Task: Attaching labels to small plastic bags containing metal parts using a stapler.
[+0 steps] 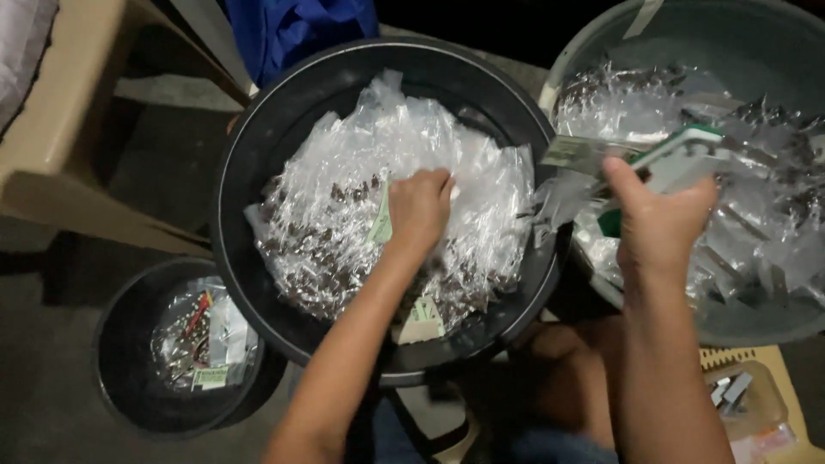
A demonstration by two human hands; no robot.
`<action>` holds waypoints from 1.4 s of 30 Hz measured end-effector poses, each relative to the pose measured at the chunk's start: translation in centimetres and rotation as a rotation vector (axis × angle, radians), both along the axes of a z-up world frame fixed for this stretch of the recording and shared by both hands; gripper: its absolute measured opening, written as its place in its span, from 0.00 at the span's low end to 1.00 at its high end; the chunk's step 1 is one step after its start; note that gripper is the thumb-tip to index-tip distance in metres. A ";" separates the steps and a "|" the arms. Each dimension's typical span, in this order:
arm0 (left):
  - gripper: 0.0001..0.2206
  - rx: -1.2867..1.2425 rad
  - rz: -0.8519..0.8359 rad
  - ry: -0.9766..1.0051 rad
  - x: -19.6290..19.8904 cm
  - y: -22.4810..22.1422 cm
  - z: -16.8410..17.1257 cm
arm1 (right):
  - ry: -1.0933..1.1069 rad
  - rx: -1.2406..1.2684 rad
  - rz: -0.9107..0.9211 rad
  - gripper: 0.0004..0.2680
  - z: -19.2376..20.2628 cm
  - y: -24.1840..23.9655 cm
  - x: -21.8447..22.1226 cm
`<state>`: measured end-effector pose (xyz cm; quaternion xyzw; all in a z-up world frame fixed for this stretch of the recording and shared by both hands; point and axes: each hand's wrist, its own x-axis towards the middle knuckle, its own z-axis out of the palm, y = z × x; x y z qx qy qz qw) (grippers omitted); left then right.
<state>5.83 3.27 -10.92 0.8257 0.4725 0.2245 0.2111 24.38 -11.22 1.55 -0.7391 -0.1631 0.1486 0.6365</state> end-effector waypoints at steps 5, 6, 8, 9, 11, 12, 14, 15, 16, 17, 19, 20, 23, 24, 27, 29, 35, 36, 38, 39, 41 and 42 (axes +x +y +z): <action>0.08 0.197 -0.034 -0.182 -1.3 -0.7 8.0 | -0.234 -0.049 0.312 0.14 2.2 0.0 -4.5; 0.08 0.204 -0.030 -0.183 -1.6 -0.9 9.0 | -0.236 -0.042 0.315 0.14 0.7 -0.1 -3.8; 0.08 0.491 -0.025 -0.266 -1.9 -1.4 10.6 | -0.614 0.091 0.409 0.13 -2.3 -0.5 -2.4; 0.08 0.493 -0.024 -0.269 -2.1 -2.0 11.3 | -0.617 0.092 0.410 0.13 -1.9 -0.3 -2.9; 0.09 0.525 -0.076 -0.345 -2.6 -3.0 12.8 | -0.587 0.123 0.424 0.13 -1.3 0.1 -4.0; 0.09 0.529 -0.076 -0.347 -3.1 -4.0 13.8 | -0.590 0.126 0.422 0.13 -0.9 0.4 -4.6; 0.10 0.478 -0.148 -0.413 -4.1 -5.9 15.8 | -0.542 0.174 0.446 0.11 0.0 1.0 -5.6; 0.10 0.482 -0.146 -0.413 -4.6 -6.3 15.9 | -0.544 0.178 0.447 0.11 0.3 0.9 -5.7; 0.08 0.448 -0.183 -0.406 -5.2 -6.6 16.1 | -0.505 0.234 0.437 0.11 0.6 0.9 -5.7; 0.09 0.411 -0.221 -0.398 -5.7 -7.1 16.2 | -0.466 0.287 0.427 0.10 0.8 0.7 -5.7; 0.13 0.389 -0.183 -0.437 -6.1 -7.1 16.7 | -0.468 0.303 0.441 0.10 1.4 0.3 -5.3; 0.18 0.365 -0.146 -0.473 -6.3 -7.1 17.0 | -0.468 0.318 0.455 0.11 1.8 0.1 -5.0; 0.25 0.194 -0.161 -0.505 -6.6 -7.2 19.2 | -0.247 0.062 0.376 0.07 7.2 -1.7 -8.9; 0.25 0.195 -0.161 -0.508 -6.3 -7.2 19.3 | -0.250 0.062 0.376 0.07 6.9 -1.8 -8.5; 0.16 0.000 -0.389 -0.759 -5.8 -7.3 19.3 | -0.306 0.123 0.462 0.06 6.3 -2.3 -7.9; 0.16 0.238 -0.561 -0.821 -5.7 -7.4 19.0 | -0.177 0.126 0.469 0.08 6.8 -2.4 -8.0; 0.18 0.024 -0.587 -0.823 -6.9 -7.8 18.3 | -0.011 0.222 0.533 0.09 6.2 -2.5 -7.2; 0.18 0.024 -0.587 -0.821 -6.7 -7.6 17.8 | -0.009 0.224 0.533 0.09 6.0 -2.3 -7.2; 0.13 -0.010 -0.498 -0.795 -6.4 -7.4 16.9 | -0.043 0.135 0.520 0.10 5.6 -2.1 -7.3; 0.13 -0.013 -0.498 -0.797 -6.1 -7.4 16.6 | -0.043 0.132 0.519 0.10 5.6 -2.1 -7.5; 0.09 -0.013 -0.415 -0.754 -5.6 -7.3 16.3 | -0.330 0.165 0.411 0.10 5.6 -1.8 -8.0; 0.09 -0.010 -0.415 -0.755 -5.4 -7.2 15.9 | -0.332 0.168 0.412 0.10 5.4 -1.4 -7.6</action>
